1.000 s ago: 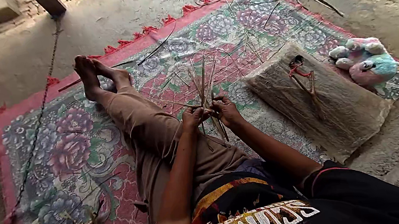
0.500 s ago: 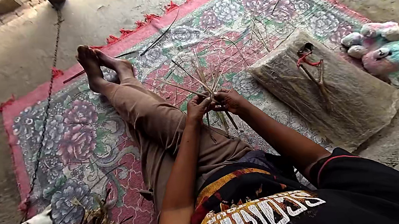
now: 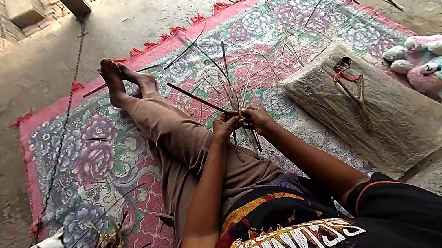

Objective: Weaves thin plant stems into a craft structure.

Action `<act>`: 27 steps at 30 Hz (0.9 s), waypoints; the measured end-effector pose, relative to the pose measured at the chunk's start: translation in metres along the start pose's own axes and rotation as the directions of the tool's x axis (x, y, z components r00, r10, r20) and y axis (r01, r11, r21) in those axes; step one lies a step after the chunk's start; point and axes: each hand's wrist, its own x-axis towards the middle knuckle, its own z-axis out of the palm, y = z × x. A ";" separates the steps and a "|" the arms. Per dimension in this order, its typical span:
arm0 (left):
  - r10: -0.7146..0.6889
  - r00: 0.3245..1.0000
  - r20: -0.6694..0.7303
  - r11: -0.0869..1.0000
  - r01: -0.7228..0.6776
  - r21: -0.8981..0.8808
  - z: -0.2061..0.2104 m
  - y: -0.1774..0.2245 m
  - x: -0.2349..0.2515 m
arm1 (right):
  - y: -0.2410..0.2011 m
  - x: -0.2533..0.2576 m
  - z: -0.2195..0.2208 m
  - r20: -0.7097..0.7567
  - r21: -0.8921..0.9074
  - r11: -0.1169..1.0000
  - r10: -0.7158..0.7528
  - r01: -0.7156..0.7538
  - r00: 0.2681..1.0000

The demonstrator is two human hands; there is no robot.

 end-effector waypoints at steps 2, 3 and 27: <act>0.006 1.000 -0.016 1.000 -0.007 -0.021 0.002 0.001 0.002 | -0.001 0.000 -0.003 0.047 -0.045 0.998 -0.041 0.043 0.998; -0.002 0.999 -0.033 0.999 0.001 -0.038 0.002 0.003 0.004 | -0.003 -0.001 -0.004 0.088 -0.082 0.994 -0.059 0.067 0.994; -0.064 0.978 -0.200 0.998 0.061 -0.023 -0.071 0.038 -0.153 | 0.016 -0.079 0.054 0.718 -0.535 0.505 -0.152 0.677 0.680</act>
